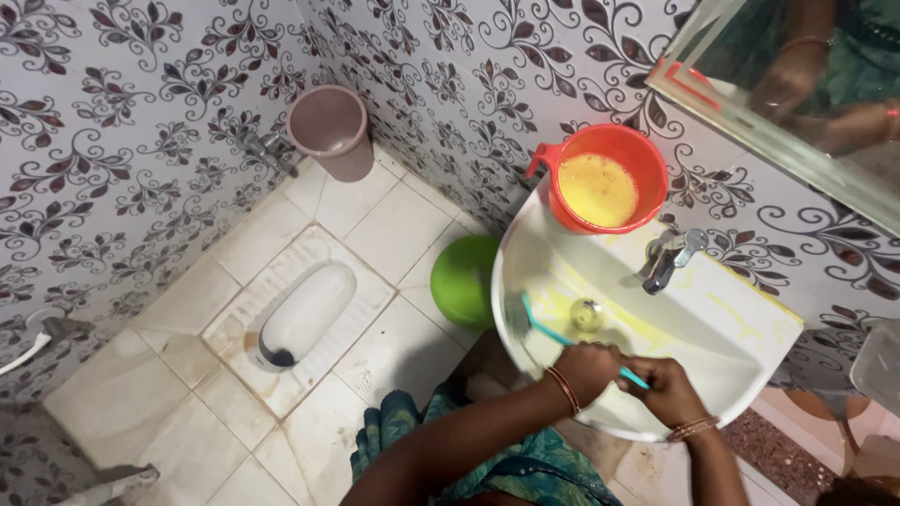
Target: The person scrubs a white bathroom sink using a blue brush and a yellow cleaning paste. They repeatedly apply the paste from a red bowl and scrub the basin and drain area.
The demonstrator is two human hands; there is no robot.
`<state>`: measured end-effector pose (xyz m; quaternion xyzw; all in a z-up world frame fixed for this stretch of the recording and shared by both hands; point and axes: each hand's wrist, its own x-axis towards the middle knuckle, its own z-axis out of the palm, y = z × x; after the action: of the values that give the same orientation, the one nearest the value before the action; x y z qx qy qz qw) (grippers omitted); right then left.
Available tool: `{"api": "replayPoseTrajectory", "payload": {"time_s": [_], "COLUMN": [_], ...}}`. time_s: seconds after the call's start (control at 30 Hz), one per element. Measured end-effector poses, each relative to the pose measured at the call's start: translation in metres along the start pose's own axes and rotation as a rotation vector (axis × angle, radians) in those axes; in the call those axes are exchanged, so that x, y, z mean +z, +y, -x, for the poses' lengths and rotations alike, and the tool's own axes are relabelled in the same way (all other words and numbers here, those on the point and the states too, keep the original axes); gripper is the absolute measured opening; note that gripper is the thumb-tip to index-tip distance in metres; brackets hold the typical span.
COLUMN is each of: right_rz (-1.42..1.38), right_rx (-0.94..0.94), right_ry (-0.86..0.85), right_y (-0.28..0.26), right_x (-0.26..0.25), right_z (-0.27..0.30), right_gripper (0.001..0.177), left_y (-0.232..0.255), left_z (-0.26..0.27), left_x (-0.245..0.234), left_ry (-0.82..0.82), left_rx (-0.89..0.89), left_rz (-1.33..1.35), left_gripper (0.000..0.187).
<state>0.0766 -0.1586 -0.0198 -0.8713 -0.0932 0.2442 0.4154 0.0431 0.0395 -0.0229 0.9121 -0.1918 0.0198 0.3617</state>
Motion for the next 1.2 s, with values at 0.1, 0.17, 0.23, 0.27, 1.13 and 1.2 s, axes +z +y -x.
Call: {"api": "replayPoseTrajectory", "payload": {"time_s": [0.1,0.17,0.23,0.27,1.13,1.2], "right_rz": [0.061,0.023,0.075,0.141,0.573,0.418], "right_rx": [-0.008,-0.233,-0.217,-0.088,-0.065,-0.156], "right_ry": [0.206,0.371,0.430,0.406,0.082,0.161], "right_y": [-0.022,-0.043,-0.060,-0.066,-0.097,-0.099], "right_x": [0.033,0.050,0.056,0.057,0.060,0.062], "right_z": [-0.032,-0.045,-0.041,-0.036,0.037,0.058], "right_gripper": [0.041,0.036,0.030,0.026,0.030,0.024], "left_y": [-0.050,-0.068,-0.077,-0.076,-0.027,-0.019], "left_z": [-0.023,-0.034,-0.041,-0.040,0.050,0.057], "left_x": [-0.026,-0.033,-0.033,-0.030,-0.031,-0.033], "left_ry": [0.088,0.104,0.086,0.021,-0.219,-0.213], "left_rx": [0.084,0.128,0.108,0.076,-0.082,-0.075], "left_rz": [-0.079,-0.089,-0.200,-0.136,0.227,0.247], "left_gripper": [0.020,0.017,0.015,0.015,0.026,0.021]}}
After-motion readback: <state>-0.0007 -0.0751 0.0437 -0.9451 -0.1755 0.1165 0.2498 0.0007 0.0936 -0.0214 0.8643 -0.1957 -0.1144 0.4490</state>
